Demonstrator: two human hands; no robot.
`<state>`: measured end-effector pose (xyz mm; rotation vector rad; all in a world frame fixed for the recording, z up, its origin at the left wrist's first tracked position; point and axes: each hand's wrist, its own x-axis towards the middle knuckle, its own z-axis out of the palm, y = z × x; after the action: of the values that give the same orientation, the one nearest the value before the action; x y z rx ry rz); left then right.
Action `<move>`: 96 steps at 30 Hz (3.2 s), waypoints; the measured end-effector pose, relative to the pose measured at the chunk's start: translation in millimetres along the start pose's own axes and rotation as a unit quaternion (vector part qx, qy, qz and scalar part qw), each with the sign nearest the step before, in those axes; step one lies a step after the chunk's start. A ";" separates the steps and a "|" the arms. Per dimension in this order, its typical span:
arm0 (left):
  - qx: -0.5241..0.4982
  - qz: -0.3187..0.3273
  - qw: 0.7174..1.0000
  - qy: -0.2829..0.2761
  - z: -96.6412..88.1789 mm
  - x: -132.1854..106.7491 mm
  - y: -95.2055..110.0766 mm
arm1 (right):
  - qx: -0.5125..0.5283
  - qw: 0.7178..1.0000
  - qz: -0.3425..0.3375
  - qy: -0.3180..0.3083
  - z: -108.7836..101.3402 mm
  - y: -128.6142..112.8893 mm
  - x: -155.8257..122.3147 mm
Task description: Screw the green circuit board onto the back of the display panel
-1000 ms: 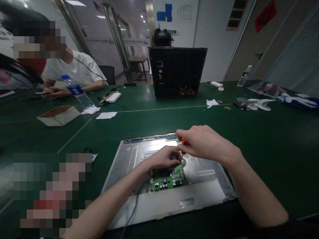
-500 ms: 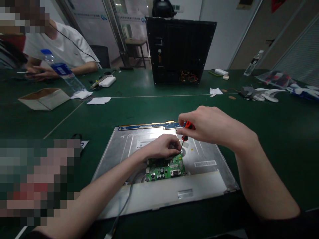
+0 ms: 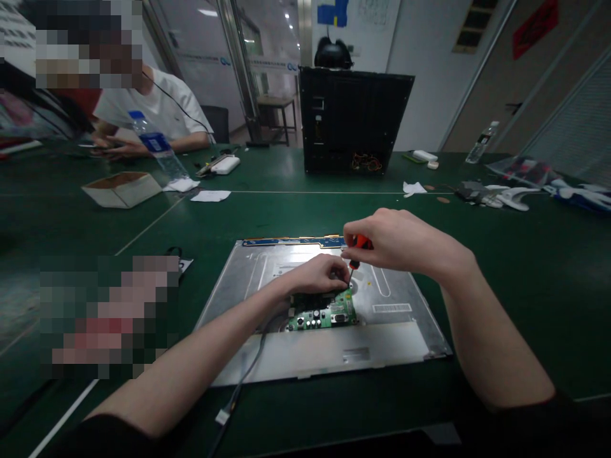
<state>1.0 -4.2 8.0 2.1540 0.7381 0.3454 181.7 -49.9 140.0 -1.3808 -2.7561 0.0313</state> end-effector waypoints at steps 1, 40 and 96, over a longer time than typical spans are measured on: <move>-0.001 0.002 1.000 0.000 0.2 0.0 0.7 | 0.005 1.000 -0.005 0.001 -0.2 0.4 -0.3; 0.002 0.040 0.999 -0.004 -2.9 -1.4 -2.2 | 0.030 0.999 -0.019 0.006 2.6 9.9 4.8; -0.011 0.034 0.999 -0.010 -4.1 0.6 -5.3 | 0.021 1.000 -0.006 0.002 -0.2 8.4 4.0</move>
<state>-2.5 1.4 6.5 2.1623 0.6492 0.3648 186.0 -41.7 140.1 -1.3522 -2.7441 0.0855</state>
